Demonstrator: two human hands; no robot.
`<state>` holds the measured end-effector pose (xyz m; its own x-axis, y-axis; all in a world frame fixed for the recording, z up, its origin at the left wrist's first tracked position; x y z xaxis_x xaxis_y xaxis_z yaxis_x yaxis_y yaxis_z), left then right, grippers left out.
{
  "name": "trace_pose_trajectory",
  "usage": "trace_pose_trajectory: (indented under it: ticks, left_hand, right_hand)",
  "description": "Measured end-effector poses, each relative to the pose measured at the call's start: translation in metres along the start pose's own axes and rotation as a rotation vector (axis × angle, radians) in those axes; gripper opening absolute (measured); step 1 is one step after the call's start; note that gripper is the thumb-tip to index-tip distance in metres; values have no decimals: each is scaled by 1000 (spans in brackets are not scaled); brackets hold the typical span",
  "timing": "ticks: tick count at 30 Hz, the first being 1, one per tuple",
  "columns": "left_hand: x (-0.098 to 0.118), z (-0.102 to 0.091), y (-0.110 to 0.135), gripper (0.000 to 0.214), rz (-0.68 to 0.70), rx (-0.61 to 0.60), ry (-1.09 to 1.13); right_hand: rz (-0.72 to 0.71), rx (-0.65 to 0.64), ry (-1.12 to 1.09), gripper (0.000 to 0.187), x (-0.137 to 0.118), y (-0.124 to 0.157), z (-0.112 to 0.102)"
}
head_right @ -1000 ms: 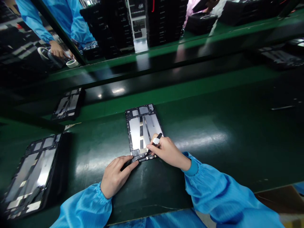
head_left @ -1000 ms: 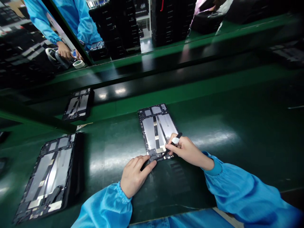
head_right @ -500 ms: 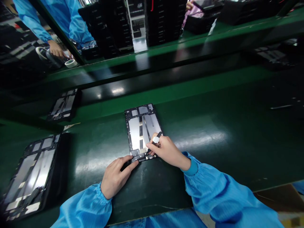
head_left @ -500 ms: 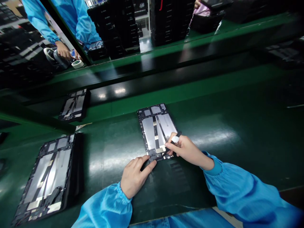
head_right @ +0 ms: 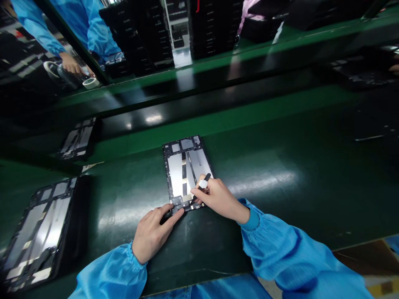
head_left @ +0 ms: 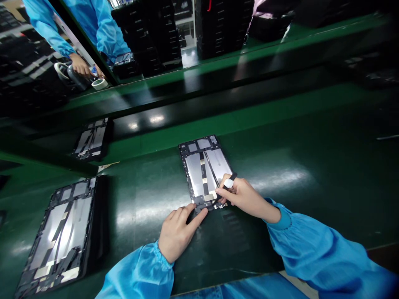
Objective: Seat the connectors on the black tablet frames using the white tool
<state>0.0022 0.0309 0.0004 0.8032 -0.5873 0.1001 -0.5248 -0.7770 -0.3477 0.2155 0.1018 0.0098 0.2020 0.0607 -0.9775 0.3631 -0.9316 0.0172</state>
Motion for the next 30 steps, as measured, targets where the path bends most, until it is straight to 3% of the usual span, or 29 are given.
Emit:
trace_pose_trajectory:
  ticks: [10,14,22,26,30]
  left_hand:
    - [11,-1,-5,36,-53,-13,-67]
    - [18,2,-10,41,-71,-73,-105]
    - [-1,-11,-7,31,-10,-45,95]
    - [10,-11,-26,26,67,78,36]
    - [2,13,-68,30,99,60,-132]
  right_hand:
    - [-29,7,10,18,-2,1,1]
    - [-54,29,88,18,-2,1,-1]
    - [-27,120,-29,22,6,-2,0]
    - [-60,262,-151,27,11,-2,2]
    - [-266,491,-184,33,9,-3,-7]
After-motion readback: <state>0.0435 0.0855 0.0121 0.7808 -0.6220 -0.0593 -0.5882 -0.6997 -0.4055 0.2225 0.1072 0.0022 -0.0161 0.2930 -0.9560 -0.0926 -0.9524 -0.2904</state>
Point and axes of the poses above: each hand's wrist, its own y-axis away from the middle knuckle, its own z-axis out of the palm, x = y × z, the point moved 3 cm from there along -y, towards the middle knuckle, and after that the axes turned 8 degrees about -z, right-handed, at the moved point
